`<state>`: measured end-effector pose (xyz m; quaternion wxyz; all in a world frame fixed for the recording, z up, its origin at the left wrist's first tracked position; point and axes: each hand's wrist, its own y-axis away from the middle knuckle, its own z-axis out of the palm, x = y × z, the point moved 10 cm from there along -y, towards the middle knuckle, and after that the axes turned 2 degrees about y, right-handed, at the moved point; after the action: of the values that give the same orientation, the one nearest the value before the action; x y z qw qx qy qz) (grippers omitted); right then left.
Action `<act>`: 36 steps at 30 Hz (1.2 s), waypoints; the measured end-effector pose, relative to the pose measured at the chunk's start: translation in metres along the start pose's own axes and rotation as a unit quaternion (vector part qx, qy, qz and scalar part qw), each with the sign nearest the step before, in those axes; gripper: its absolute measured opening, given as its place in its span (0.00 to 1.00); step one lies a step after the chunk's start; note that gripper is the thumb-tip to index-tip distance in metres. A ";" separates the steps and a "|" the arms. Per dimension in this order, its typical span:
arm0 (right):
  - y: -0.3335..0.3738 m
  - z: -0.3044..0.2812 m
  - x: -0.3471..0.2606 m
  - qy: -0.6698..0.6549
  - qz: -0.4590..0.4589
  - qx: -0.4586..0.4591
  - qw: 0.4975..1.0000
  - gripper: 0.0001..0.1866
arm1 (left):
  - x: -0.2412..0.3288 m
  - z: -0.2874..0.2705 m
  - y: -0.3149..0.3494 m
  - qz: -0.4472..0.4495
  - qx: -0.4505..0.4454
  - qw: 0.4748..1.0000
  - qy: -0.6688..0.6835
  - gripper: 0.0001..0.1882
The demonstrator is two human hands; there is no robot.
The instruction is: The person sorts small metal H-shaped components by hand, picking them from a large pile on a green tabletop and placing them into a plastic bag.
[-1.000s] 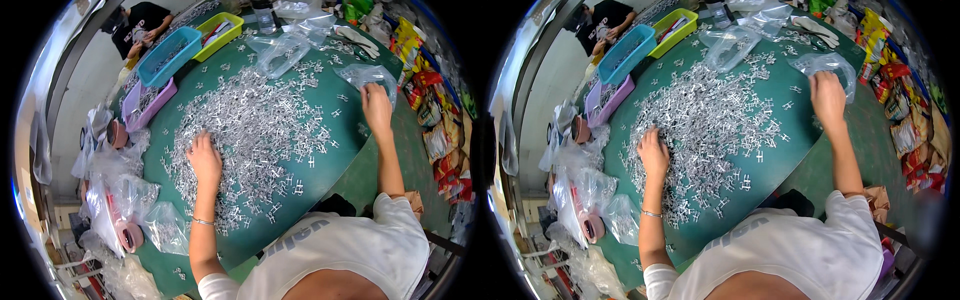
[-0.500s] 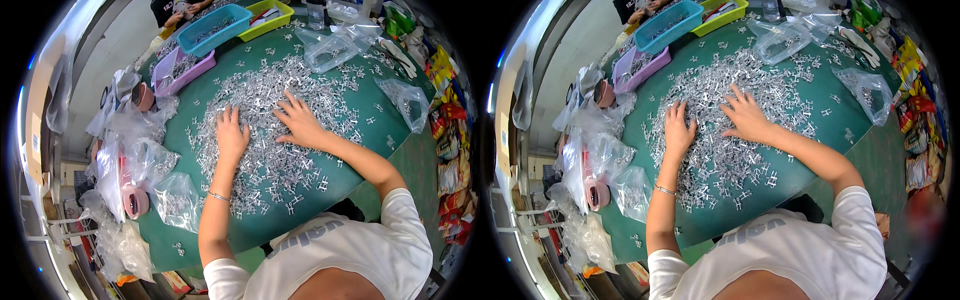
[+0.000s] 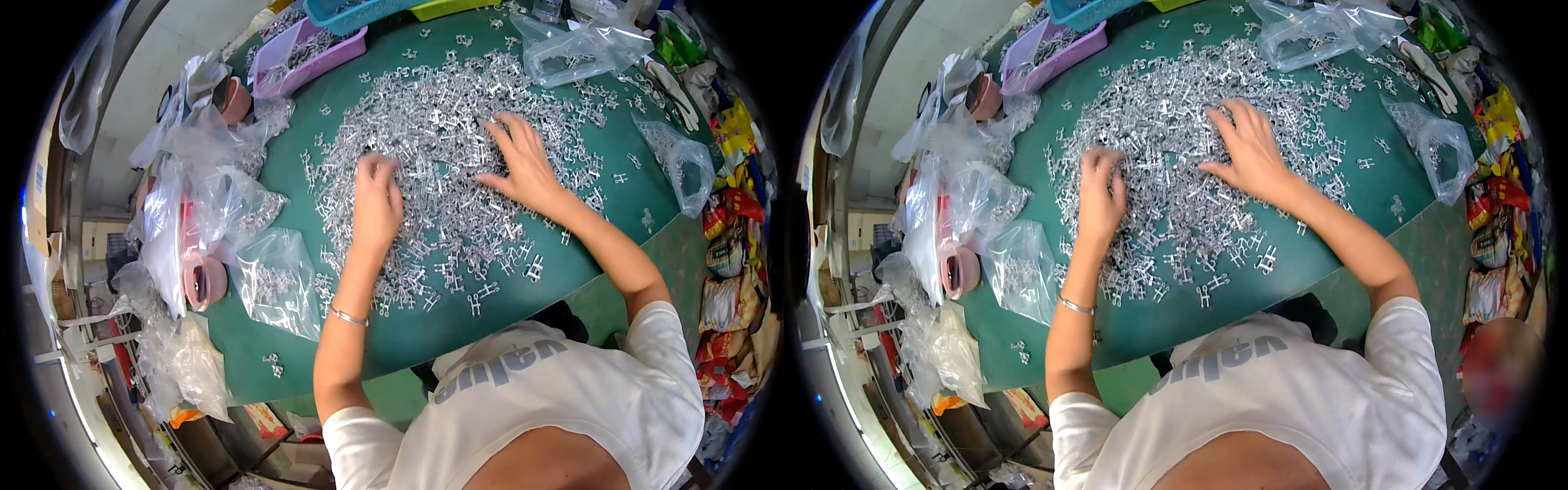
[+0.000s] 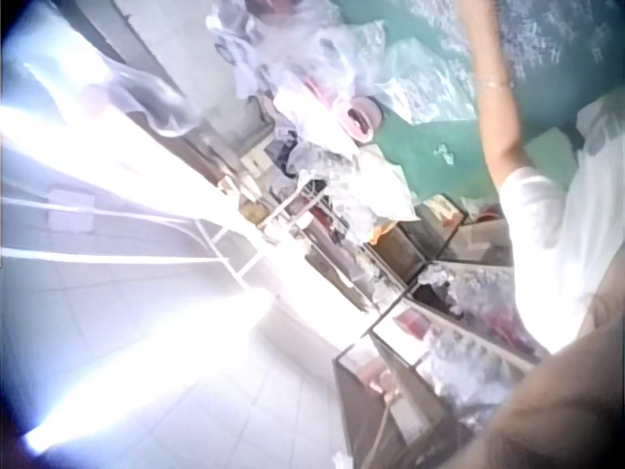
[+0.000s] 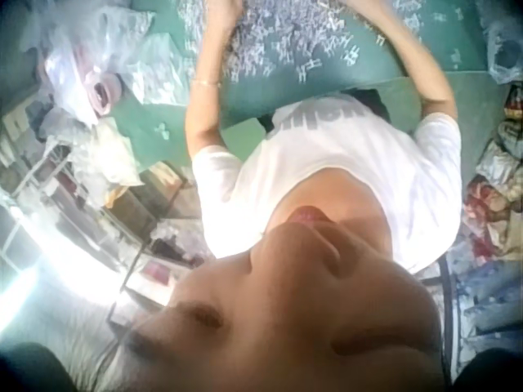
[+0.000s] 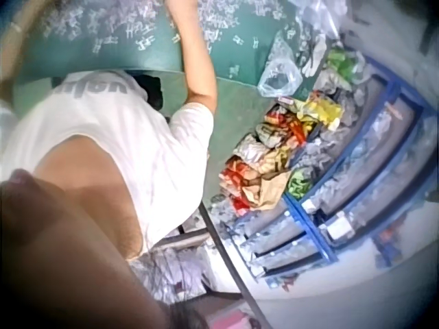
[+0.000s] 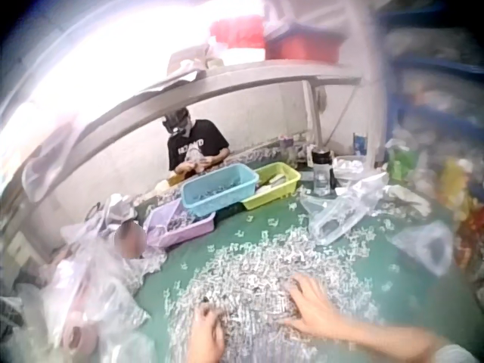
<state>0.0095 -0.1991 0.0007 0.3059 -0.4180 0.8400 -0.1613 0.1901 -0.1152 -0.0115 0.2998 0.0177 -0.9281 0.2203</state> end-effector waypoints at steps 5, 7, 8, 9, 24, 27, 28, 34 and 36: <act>0.001 0.026 -0.006 0.008 -0.022 -0.068 0.997 0.32 | 0.000 0.022 -0.005 -0.006 -0.069 0.993 -0.099 0.26; 0.006 0.023 -0.007 -0.026 -0.012 -0.058 0.998 0.32 | 0.006 0.024 0.009 0.003 -0.066 0.991 -0.115 0.24; 0.009 0.020 -0.008 -0.042 -0.004 -0.052 0.998 0.31 | 0.008 0.025 0.013 0.001 -0.075 0.992 -0.105 0.24; 0.012 0.011 -0.014 -0.058 -0.015 -0.017 0.998 0.29 | 0.012 0.023 0.017 0.008 -0.070 0.991 -0.111 0.23; 0.086 -0.024 -0.041 -0.124 -0.058 -0.026 0.990 0.14 | 0.051 0.001 0.071 0.031 -0.005 0.998 -0.049 0.18; 0.065 -0.022 -0.049 -0.032 -0.008 -0.032 0.999 0.19 | 0.041 0.001 0.046 -0.017 0.031 0.994 -0.105 0.17; 0.065 -0.015 -0.050 0.010 -0.004 -0.037 0.999 0.19 | 0.036 0.010 0.041 -0.013 0.014 0.996 -0.092 0.17; 0.078 -0.011 -0.043 -0.001 -0.007 -0.063 0.998 0.12 | 0.062 0.037 0.072 0.081 -0.087 0.992 -0.048 0.13; 0.080 -0.024 -0.028 0.027 0.003 -0.014 1.000 0.11 | 0.071 0.035 0.091 0.099 -0.089 0.988 -0.076 0.12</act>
<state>-0.0416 -0.1288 -0.0123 0.2781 -0.4152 0.8513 -0.1601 0.0978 -0.0404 -0.0333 0.2057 -0.0838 -0.9612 0.1636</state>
